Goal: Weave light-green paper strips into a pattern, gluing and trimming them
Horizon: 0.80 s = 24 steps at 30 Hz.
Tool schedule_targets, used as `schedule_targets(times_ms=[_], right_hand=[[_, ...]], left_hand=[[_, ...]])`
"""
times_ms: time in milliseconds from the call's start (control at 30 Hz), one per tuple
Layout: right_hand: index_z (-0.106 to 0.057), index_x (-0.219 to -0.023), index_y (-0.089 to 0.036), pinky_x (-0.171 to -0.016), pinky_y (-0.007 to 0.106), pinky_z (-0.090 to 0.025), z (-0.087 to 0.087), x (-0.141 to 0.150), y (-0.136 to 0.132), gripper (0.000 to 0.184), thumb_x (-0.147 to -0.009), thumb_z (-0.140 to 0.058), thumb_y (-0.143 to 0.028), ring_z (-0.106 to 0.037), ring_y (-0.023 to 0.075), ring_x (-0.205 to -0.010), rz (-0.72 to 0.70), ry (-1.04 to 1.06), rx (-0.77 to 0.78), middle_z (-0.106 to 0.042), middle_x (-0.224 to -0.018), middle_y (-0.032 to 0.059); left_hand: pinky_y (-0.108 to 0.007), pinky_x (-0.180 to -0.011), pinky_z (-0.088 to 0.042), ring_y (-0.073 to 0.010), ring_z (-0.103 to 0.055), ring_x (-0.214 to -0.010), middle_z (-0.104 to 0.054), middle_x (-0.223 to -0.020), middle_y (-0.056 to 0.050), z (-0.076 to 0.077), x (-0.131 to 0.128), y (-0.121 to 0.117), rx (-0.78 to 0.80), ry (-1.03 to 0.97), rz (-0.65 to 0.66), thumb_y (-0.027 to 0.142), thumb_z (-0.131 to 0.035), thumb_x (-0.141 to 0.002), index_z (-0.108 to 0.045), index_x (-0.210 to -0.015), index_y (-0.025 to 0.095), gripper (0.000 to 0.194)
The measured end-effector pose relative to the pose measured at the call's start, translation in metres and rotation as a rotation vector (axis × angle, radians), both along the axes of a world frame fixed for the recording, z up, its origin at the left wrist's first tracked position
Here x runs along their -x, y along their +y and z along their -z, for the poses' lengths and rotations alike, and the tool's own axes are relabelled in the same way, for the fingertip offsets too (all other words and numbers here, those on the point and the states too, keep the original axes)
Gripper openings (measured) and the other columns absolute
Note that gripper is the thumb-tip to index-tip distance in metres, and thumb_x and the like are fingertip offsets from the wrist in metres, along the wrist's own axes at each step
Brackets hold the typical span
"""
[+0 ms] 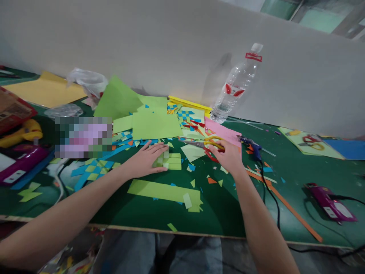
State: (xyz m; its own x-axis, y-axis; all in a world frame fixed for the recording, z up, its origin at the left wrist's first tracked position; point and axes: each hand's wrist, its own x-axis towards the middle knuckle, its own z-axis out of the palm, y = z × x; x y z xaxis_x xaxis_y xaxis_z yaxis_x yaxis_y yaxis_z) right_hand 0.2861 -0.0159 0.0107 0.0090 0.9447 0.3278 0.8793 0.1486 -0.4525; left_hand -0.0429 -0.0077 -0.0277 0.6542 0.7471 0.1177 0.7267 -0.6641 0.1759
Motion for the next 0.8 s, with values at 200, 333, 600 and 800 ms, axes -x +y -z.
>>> schedule_targets(times_ms=[200, 333, 600, 800], right_hand=[[-0.065, -0.089, -0.021, -0.081, 0.038, -0.043, 0.000, 0.011, -0.006, 0.035, -0.083, -0.057, -0.054, -0.063, 0.0251, -0.094, -0.174, -0.214, -0.004, -0.070, -0.100, 0.0066], [-0.064, -0.085, -0.022, -0.081, 0.038, -0.042, -0.001, 0.013, -0.007, 0.033, -0.084, -0.057, -0.054, -0.063, 0.0237, -0.090, -0.210, -0.288, -0.008, -0.071, -0.095, 0.0049], [-0.065, -0.087, -0.022, -0.081, 0.038, -0.042, -0.002, 0.007, -0.006, 0.030, -0.083, -0.058, -0.051, -0.064, 0.0231, -0.092, -0.219, -0.300, 0.021, -0.071, -0.099, 0.0048], [-0.065, -0.087, -0.023, -0.082, 0.039, -0.042, 0.000, 0.005, -0.005, 0.030, -0.084, -0.057, -0.051, -0.063, 0.0238, -0.093, -0.233, -0.308, 0.033, -0.071, -0.100, 0.0043]], left_hand=[[-0.043, -0.119, -0.008, -0.0232, -0.027, -0.142, -0.035, -0.152, -0.007, -0.002, -0.001, 0.000, 0.012, 0.022, -0.009, 0.068, -0.030, -0.089, -0.027, -0.148, 0.022, 0.075], [-0.043, -0.119, -0.008, -0.0228, -0.027, -0.142, -0.035, -0.152, -0.007, -0.002, -0.001, 0.000, 0.017, 0.024, -0.002, 0.066, -0.030, -0.090, -0.026, -0.148, 0.022, 0.073], [-0.044, -0.118, -0.008, -0.0240, -0.027, -0.142, -0.034, -0.153, -0.007, -0.002, -0.002, -0.001, 0.022, 0.022, 0.006, 0.065, -0.032, -0.090, -0.027, -0.148, 0.022, 0.072], [-0.045, -0.118, -0.009, -0.0247, -0.027, -0.142, -0.033, -0.153, -0.008, -0.001, -0.001, 0.000, 0.032, 0.028, 0.011, 0.066, -0.031, -0.090, -0.027, -0.148, 0.023, 0.072]])
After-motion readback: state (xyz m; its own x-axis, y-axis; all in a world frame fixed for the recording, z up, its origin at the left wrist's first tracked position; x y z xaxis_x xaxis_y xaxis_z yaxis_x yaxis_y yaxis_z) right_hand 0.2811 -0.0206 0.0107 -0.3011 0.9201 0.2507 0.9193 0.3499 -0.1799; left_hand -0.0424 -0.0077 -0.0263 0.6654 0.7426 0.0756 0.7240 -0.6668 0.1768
